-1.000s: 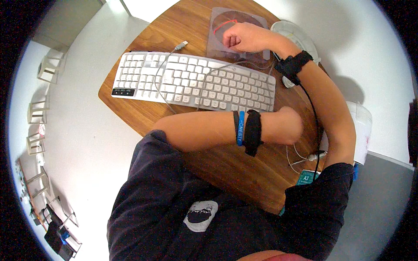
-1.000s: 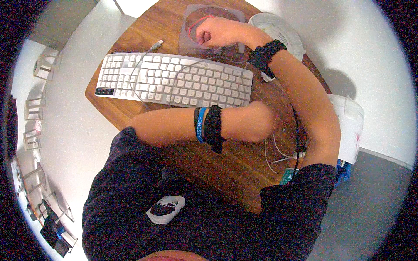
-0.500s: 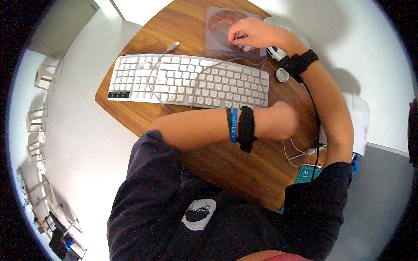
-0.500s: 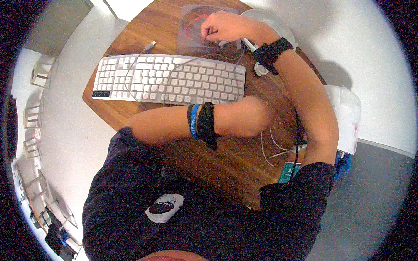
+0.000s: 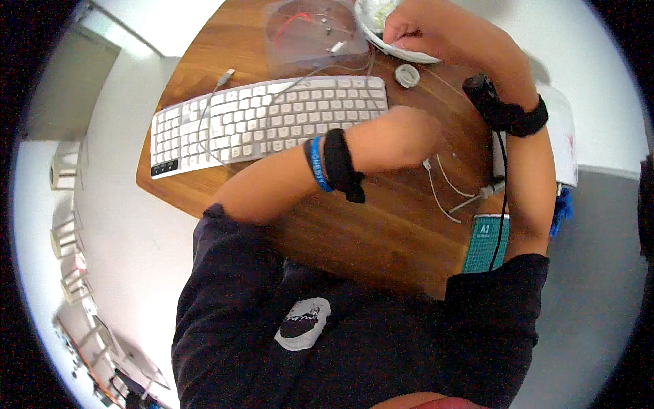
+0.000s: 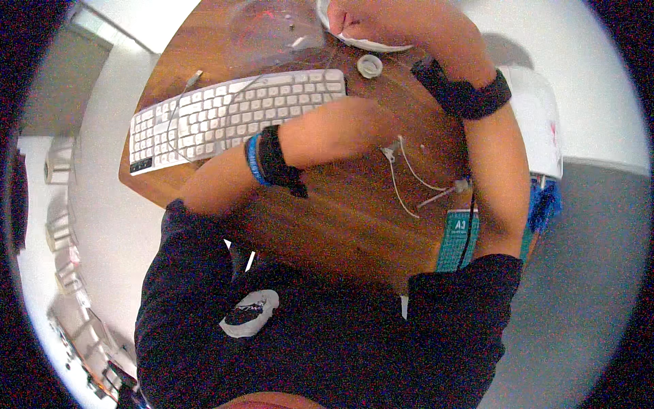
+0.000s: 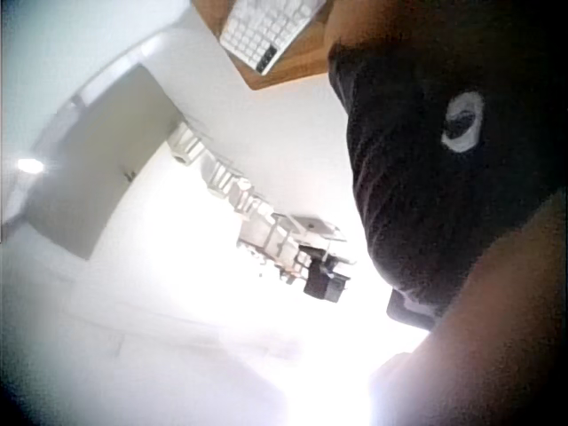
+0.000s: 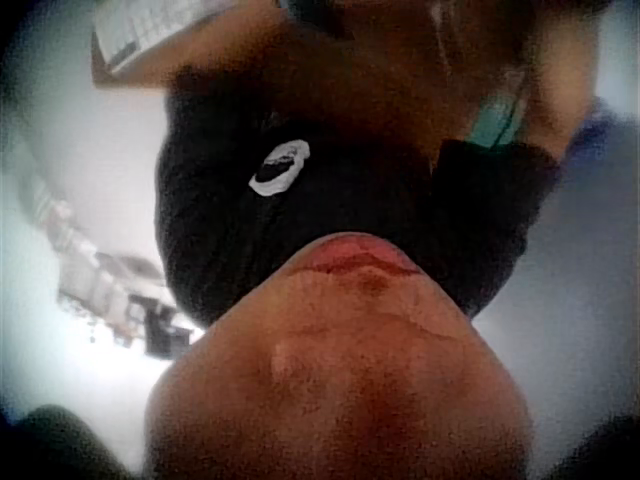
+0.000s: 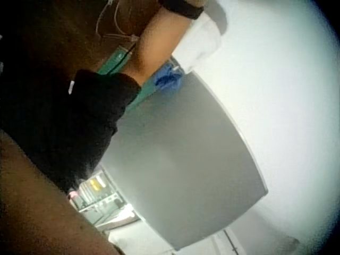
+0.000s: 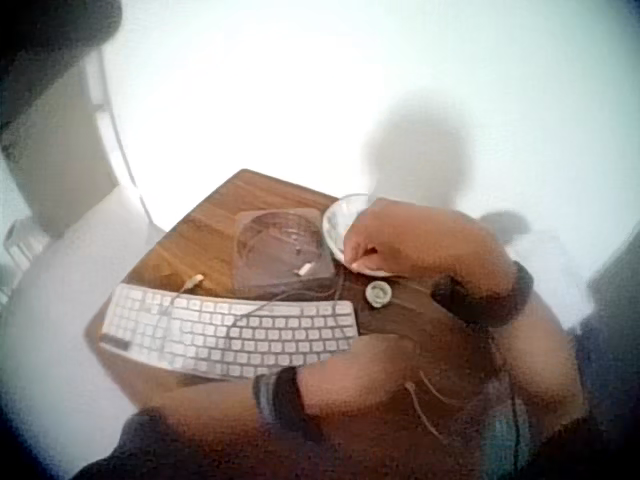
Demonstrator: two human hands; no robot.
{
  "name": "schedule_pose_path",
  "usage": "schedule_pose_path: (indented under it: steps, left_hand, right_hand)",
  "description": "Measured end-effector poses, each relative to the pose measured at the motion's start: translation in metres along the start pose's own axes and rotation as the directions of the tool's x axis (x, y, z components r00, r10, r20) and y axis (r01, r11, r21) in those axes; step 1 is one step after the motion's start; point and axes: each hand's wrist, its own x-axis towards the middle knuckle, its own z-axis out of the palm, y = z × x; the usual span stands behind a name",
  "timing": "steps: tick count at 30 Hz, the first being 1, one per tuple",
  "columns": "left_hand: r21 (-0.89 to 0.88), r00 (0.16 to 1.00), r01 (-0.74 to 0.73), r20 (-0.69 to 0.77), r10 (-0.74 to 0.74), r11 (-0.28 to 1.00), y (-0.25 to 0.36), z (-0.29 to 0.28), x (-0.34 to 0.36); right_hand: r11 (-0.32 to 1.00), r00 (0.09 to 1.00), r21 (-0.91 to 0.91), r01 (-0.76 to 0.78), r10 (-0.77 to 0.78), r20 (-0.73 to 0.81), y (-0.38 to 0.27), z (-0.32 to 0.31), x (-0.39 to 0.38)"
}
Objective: The person works on the internal wiring of a white cylindrical appliance, connecting wires and adjusting components inside the housing. They handle a small plastic bag of parts, a screwdriver, and a blue cloth while assembling the device on a wooden desk.
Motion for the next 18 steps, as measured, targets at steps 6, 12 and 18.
schedule_pose_path:
  steps: [6,12,18]
  left_hand:
    - [0.066,0.999,-0.022,0.049,0.018,0.998,0.011,-0.032,-0.002]
    - [0.175,0.983,0.040,0.170,-0.070,0.984,0.023,-0.041,0.012]
    - [0.322,0.961,-0.021,0.267,-0.070,0.946,0.033,-0.049,0.031]
  right_hand:
    - [0.999,0.971,-0.001,0.034,-0.033,-0.235,0.009,0.044,-0.085]
    - [0.965,0.945,-0.121,-0.232,0.194,-0.263,0.001,0.110,-0.160]
    - [0.948,0.917,0.013,-0.317,0.310,-0.252,-0.007,0.154,-0.203]
